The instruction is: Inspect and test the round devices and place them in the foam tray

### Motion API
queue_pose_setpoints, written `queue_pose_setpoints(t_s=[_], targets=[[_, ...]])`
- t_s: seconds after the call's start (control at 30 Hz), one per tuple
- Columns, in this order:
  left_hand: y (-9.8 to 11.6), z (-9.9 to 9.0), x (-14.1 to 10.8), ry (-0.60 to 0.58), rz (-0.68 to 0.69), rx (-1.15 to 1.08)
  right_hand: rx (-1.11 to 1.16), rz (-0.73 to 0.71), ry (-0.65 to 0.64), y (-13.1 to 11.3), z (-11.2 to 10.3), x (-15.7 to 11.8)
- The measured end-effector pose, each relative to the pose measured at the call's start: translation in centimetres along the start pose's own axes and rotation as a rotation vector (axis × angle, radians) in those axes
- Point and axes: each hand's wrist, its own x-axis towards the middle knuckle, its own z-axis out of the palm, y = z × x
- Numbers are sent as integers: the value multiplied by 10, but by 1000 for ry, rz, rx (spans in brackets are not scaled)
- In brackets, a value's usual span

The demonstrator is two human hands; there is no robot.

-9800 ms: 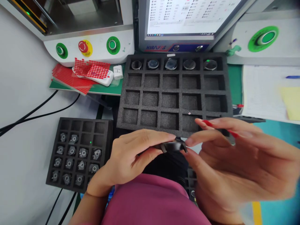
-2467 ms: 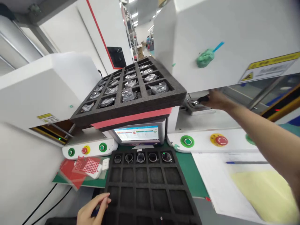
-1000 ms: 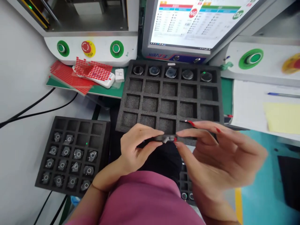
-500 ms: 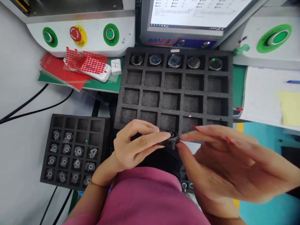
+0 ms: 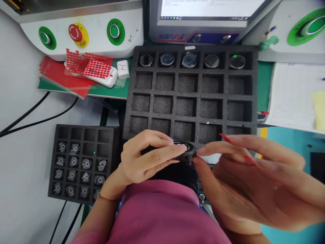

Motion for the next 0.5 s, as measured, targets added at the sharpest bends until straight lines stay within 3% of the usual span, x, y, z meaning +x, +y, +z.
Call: queue_pose_setpoints(t_s=[0.3, 0.5], targets=[[-1, -5, 3, -96, 45, 11, -52, 17, -53, -20, -1, 20], [-2, 0, 1, -100, 48, -13, -51, -72, -117, -14, -5, 27]])
